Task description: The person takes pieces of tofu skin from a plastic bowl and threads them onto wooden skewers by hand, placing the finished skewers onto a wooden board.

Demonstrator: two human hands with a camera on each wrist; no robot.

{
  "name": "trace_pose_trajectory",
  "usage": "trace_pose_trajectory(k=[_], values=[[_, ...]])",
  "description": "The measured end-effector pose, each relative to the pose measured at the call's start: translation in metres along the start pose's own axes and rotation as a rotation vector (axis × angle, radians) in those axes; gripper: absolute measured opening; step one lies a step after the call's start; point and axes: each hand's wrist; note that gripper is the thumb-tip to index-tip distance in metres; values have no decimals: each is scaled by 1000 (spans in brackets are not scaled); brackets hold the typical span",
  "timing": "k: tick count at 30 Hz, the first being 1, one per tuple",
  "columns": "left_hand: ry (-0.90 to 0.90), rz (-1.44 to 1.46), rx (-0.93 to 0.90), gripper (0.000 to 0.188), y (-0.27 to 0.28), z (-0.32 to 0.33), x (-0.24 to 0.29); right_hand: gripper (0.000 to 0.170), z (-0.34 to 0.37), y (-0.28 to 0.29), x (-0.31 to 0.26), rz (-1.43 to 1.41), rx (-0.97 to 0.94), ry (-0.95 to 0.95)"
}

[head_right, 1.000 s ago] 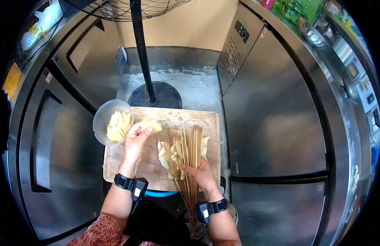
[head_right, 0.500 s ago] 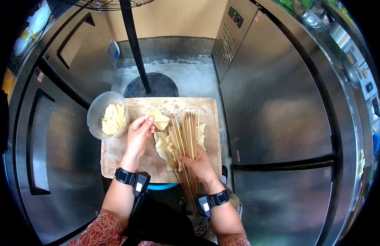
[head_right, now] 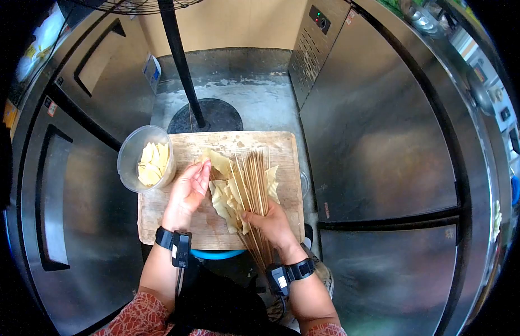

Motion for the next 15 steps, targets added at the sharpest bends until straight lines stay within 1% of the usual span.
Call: trace_pose_trajectory(k=[1, 4, 7, 10, 13, 15], values=[[52, 58, -15, 20, 2, -1, 1, 17, 0, -3, -1, -16, 23, 18], [67, 42, -43, 20, -7, 7, -3, 17, 0, -2, 0, -21, 9, 4], [131, 10, -101, 18, -5, 5, -5, 19, 0, -3, 2, -19, 7, -6], [115, 21, -118, 17, 4, -2, -7, 22, -1, -4, 3, -34, -9, 0], [49, -41, -208, 14, 4, -4, -11, 24, -2, -4, 6, 29, -20, -26], [-14, -150, -186, 16, -1, -1, -14, 28, -3, -3, 8, 51, -63, -28]])
Point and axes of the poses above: each hand's wrist, its own z-axis away from the middle knuckle, its own y-axis out of the back of the hand, x = y × z, and after that the axes turned 15 degrees about y, right-handed
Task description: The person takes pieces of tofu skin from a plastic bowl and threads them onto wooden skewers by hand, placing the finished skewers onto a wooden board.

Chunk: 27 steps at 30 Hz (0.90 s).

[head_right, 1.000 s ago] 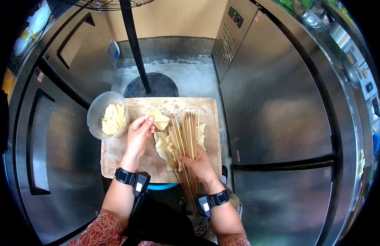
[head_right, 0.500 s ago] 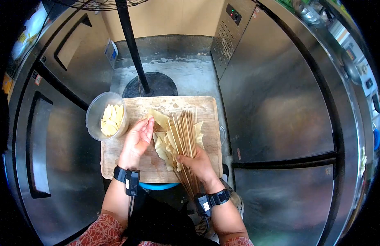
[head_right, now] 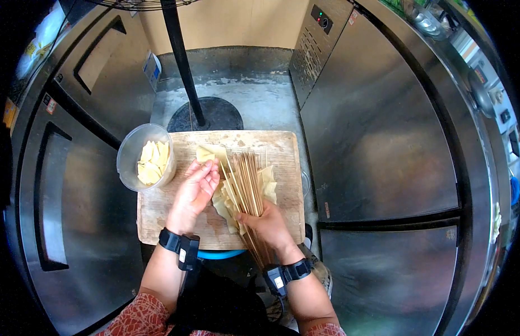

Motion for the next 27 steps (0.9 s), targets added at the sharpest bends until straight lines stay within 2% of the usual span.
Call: trace_pose_trajectory(k=[4, 10, 22, 25, 27], values=[[-70, -168, 82, 24, -21, 7, -1, 30, 0, -1, 1, 9, -6, 33], [-106, -202, 111, 28, -14, 2, -6, 35, 0, -1, 0, 21, -13, 18], [-120, -280, 37, 24, -24, 8, -14, 39, -4, 0, 7, 29, 14, 14], [-121, -298, 1, 24, -23, 9, -22, 29, -4, -6, -1, -16, 65, 45], [-121, -289, 4, 24, -28, 12, -26, 29, -5, -5, -2, -26, 63, 36]])
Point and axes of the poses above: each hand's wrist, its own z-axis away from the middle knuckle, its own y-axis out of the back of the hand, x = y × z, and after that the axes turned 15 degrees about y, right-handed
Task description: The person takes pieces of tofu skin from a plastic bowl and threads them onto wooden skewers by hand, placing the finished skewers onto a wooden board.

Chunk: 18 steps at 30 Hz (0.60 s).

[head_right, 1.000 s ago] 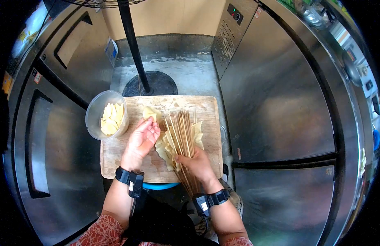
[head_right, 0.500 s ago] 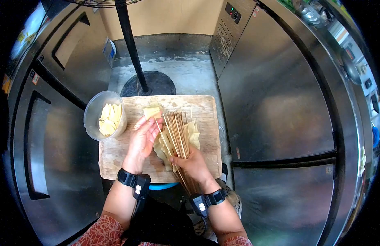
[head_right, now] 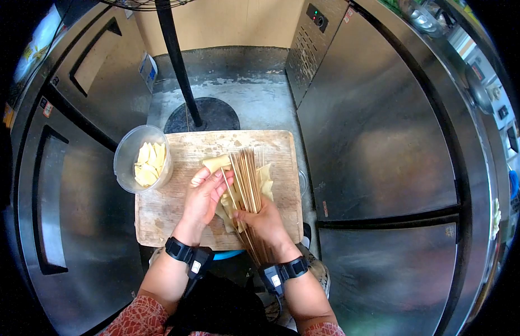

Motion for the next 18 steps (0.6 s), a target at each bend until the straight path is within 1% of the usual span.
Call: trace_pose_trajectory(k=[4, 7, 8, 10, 13, 14, 17, 18], values=[[-40, -60, 58, 21, -2, 1, 4, 30, 0, 0, -3, -2, -26, 17], [-94, -76, 206, 20, 7, -5, 7, 32, 2, 1, -2, -2, -73, 20], [-138, -93, 214, 15, 8, -7, 8, 33, 2, 0, -2, 13, -72, 8], [-198, -145, 188, 15, 6, -7, 11, 35, 3, -2, -2, 43, -68, -16], [-301, -175, 161, 16, 6, -11, 10, 38, 3, -2, 3, 47, -103, -2], [-338, -178, 154, 16, 6, -12, 9, 39, 3, -1, 5, 44, -105, -2], [-417, -233, 219, 31, 4, -11, 9, 41, 3, -1, 8, 47, -107, 0], [-405, -252, 222, 31, 1, -8, 11, 42, 3, -1, 8, 55, -104, 0]])
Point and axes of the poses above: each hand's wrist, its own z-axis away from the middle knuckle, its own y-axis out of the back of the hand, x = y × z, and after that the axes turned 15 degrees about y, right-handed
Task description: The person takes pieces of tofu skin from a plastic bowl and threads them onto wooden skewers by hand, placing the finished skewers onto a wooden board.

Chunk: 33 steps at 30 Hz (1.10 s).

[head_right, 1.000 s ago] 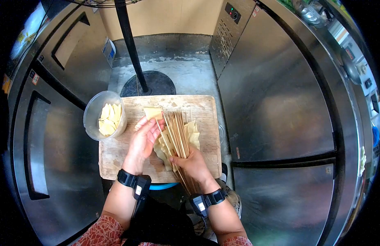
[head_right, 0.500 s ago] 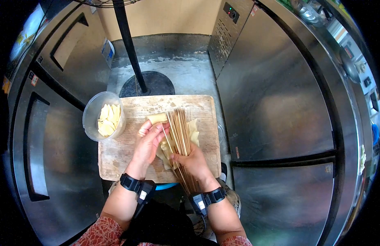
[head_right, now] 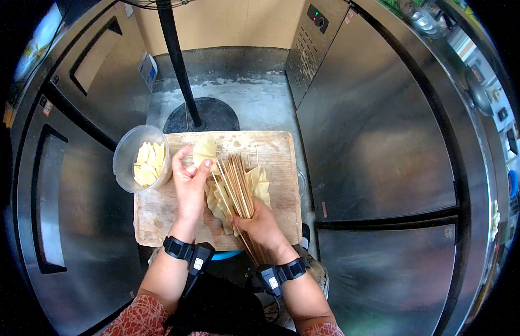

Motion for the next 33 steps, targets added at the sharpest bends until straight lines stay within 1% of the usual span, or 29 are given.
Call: trace_pose_trajectory(k=[3, 5, 8, 11, 14, 17, 20, 23, 26, 29, 33], values=[[43, -67, -13, 31, -1, 2, 6, 43, 0, -1, -1, -1, 2, 0], [92, -121, -29, 31, 7, -5, -1, 43, 0, -1, -1, -13, 0, -2], [395, -19, -45, 19, 10, -2, 2, 42, 0, 0, -2, -23, 2, -1], [490, -18, -117, 15, 12, 3, -4, 39, -1, 1, -4, -13, 24, 24], [533, -22, -189, 11, 9, 8, -3, 36, -2, 2, -4, -19, 50, 58], [475, -30, -60, 15, 9, 5, 0, 34, -2, 0, -7, -29, 37, 56], [286, 133, -126, 21, 17, -5, -6, 33, -1, -2, -6, -31, 17, 25], [150, 154, -108, 31, 14, -7, -3, 34, -1, -3, -5, 0, 14, 34], [130, 97, -105, 41, 7, -2, 8, 34, -1, -3, -4, -3, 17, 37], [73, -4, -128, 50, -4, 8, 19, 34, -2, -2, 0, -36, 27, 37], [46, -137, -164, 52, -6, 18, 14, 35, -2, 2, -2, -43, 43, 30]])
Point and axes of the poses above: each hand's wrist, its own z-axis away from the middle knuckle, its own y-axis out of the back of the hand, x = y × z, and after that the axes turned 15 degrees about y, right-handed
